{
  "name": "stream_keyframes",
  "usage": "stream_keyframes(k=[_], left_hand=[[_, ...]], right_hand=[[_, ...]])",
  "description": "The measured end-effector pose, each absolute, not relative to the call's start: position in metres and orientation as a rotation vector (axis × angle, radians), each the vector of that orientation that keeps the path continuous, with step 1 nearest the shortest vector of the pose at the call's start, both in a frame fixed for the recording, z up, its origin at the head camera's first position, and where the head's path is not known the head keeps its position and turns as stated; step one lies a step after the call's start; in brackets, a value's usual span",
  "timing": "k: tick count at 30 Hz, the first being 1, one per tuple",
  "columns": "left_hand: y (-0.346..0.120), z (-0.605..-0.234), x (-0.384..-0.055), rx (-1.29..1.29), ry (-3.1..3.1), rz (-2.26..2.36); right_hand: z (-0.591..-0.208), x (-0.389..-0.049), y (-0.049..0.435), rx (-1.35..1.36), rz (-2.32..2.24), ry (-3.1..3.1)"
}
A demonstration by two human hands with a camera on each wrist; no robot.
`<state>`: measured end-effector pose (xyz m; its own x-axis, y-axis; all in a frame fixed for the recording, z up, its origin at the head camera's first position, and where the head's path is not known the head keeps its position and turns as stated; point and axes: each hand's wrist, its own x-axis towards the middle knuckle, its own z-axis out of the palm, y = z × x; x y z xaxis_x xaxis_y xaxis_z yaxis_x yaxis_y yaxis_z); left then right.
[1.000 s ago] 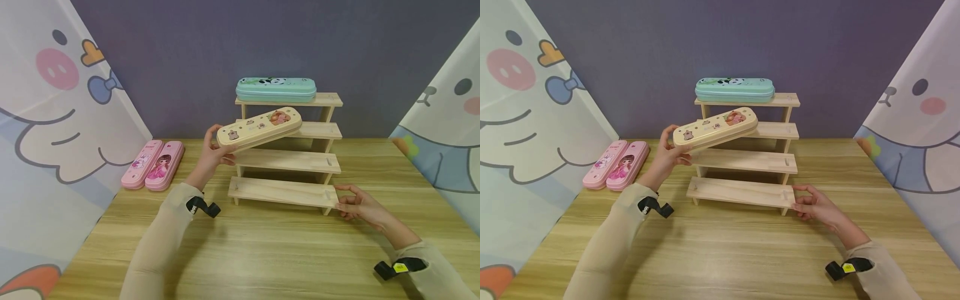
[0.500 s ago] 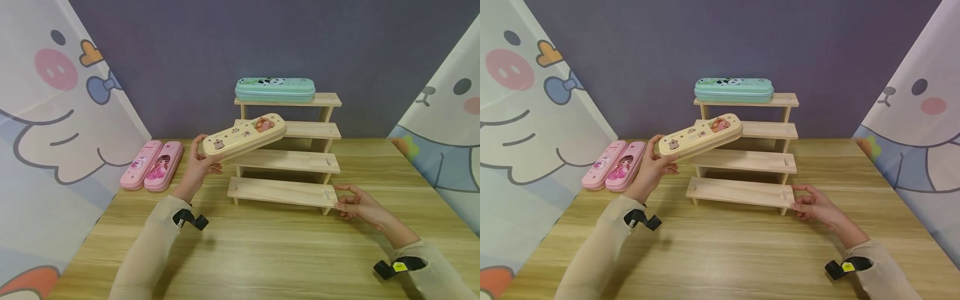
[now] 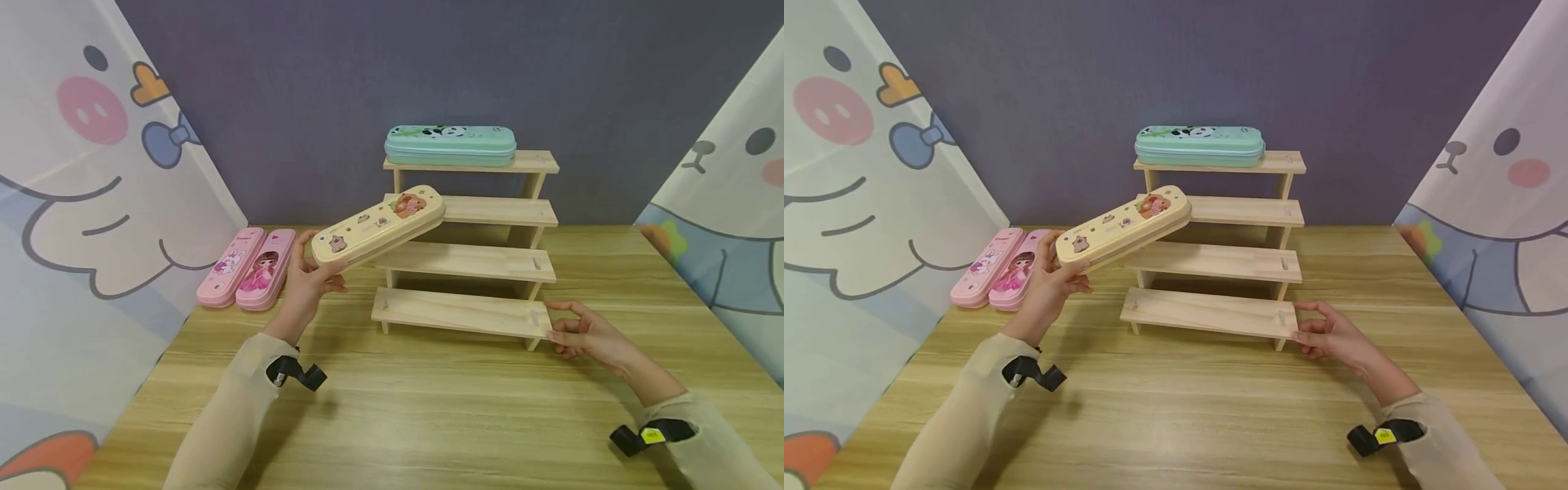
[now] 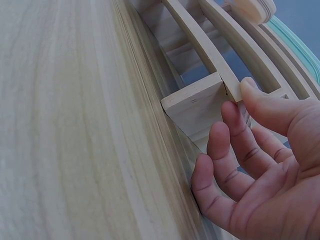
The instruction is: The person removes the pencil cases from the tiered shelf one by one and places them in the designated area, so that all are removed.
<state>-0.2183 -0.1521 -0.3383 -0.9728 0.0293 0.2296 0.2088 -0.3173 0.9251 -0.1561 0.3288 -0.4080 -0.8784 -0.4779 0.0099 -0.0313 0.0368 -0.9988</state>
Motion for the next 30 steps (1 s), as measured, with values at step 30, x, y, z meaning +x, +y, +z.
stream_keyframes(k=[30], left_hand=[[-0.171,-0.362,-0.206,-0.095,-1.523,-2.312]], right_hand=[[-0.408,-0.154,0.328,-0.496,-1.904,2.005]])
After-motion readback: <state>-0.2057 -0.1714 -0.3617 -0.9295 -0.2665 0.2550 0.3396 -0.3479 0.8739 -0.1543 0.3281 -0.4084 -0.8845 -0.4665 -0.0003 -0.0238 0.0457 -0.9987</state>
